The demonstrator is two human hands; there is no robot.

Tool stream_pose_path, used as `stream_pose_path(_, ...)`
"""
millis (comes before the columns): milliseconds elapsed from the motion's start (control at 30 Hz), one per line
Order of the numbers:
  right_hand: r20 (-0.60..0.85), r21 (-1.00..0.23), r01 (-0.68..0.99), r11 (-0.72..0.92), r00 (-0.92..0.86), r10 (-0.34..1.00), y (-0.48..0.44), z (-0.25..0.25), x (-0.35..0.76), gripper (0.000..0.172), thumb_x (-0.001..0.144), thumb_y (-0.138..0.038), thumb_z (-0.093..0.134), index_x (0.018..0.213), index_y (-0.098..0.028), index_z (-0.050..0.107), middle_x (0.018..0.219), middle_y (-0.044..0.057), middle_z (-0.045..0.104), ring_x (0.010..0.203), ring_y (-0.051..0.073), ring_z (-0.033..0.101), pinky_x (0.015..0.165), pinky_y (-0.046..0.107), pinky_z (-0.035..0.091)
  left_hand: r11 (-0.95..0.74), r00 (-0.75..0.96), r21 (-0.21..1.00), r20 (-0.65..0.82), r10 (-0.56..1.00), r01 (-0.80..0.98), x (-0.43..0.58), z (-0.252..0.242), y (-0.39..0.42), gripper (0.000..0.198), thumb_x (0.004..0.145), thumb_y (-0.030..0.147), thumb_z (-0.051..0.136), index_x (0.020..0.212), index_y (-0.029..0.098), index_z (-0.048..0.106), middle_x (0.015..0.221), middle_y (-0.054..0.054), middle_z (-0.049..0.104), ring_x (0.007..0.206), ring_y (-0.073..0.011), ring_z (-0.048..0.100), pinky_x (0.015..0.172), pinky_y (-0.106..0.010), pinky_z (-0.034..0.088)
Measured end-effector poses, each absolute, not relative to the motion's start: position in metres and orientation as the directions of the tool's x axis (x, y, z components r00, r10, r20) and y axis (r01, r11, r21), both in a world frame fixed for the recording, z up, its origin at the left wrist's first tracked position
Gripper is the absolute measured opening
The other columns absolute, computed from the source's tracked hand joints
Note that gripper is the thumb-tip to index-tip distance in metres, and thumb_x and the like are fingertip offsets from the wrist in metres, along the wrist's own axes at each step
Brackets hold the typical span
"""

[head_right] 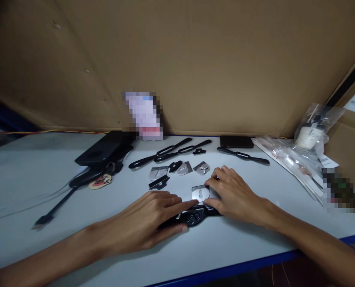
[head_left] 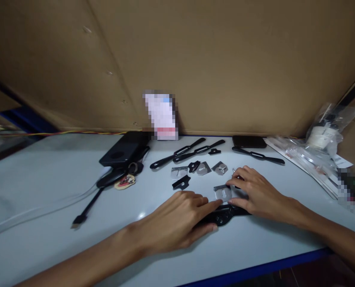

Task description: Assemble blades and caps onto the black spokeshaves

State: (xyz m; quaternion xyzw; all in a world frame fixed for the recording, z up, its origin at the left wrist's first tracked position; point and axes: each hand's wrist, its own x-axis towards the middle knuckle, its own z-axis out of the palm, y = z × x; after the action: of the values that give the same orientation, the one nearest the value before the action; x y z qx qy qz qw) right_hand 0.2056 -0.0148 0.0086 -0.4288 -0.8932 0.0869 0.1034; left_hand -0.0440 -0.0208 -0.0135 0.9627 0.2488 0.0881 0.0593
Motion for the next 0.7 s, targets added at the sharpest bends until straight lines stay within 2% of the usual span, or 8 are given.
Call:
stream_pose_path(200,0.065,-0.304,0.727,0.615,-0.629,0.775,-0.016,0.013,0.202,0.024,0.089,-0.028,0.072,0.11,-0.015,0.069,0.11,0.011,0.061,0.105,0.027,0.054,0.093,0.044,0.047,-0.885,0.883,0.167,0.114,0.456,0.435,-0.044,-0.012,-0.02,0.039,0.102,0.048,0.052,0.134,0.027,0.057,0.081,-0.001,0.069,0.065,-0.0204,0.063,0.06,-0.032,0.04)
stream_pose_path(400,-0.066,-0.271,0.714,0.646,-0.683,0.727,-0.02,0.027,0.207,0.02,0.089,-0.028,0.071,0.102,-0.015,0.064,0.109,0.01,0.057,0.101,0.026,0.051,0.091,0.043,0.046,-0.877,0.869,0.17,0.141,0.474,0.45,-0.044,-0.012,-0.022,0.043,0.103,0.047,0.049,0.135,0.019,0.051,0.082,-0.002,0.069,0.067,-0.0213,0.065,0.06,-0.033,0.042)
stream_pose_path(533,-0.094,-0.241,0.742,0.626,-0.66,0.746,-0.023,0.029,0.213,0.023,0.089,-0.036,0.07,0.096,-0.016,0.061,0.105,0.01,0.057,0.098,0.027,0.051,0.089,0.043,0.045,-0.858,0.856,0.19,0.123,0.502,0.477,-0.045,-0.013,-0.023,0.038,0.103,0.05,0.045,0.118,0.017,0.055,0.075,-0.001,0.066,0.063,-0.0209,0.063,0.057,-0.033,0.041)
stream_pose_path(633,-0.089,-0.31,0.774,0.551,-0.601,0.794,-0.024,0.027,0.215,0.026,0.086,-0.036,0.073,0.096,-0.017,0.058,0.102,0.009,0.058,0.093,0.025,0.053,0.079,0.037,0.045,-0.853,0.851,0.192,0.122,0.511,0.485,-0.046,-0.014,-0.023,0.036,0.104,0.051,0.043,0.111,0.018,0.054,0.075,0.0,0.064,0.061,-0.0205,0.061,0.056,-0.033,0.04)
stream_pose_path(700,-0.069,-0.374,0.778,0.505,-0.566,0.821,-0.023,0.025,0.215,0.024,0.084,-0.029,0.072,0.099,-0.018,0.057,0.098,0.007,0.061,0.087,0.023,0.055,0.072,0.033,0.042,-0.853,0.849,0.191,0.128,0.512,0.486,-0.046,-0.014,-0.022,0.035,0.104,0.051,0.041,0.106,0.019,0.054,0.074,0.0,0.063,0.06,-0.0196,0.059,0.055,-0.032,0.038)
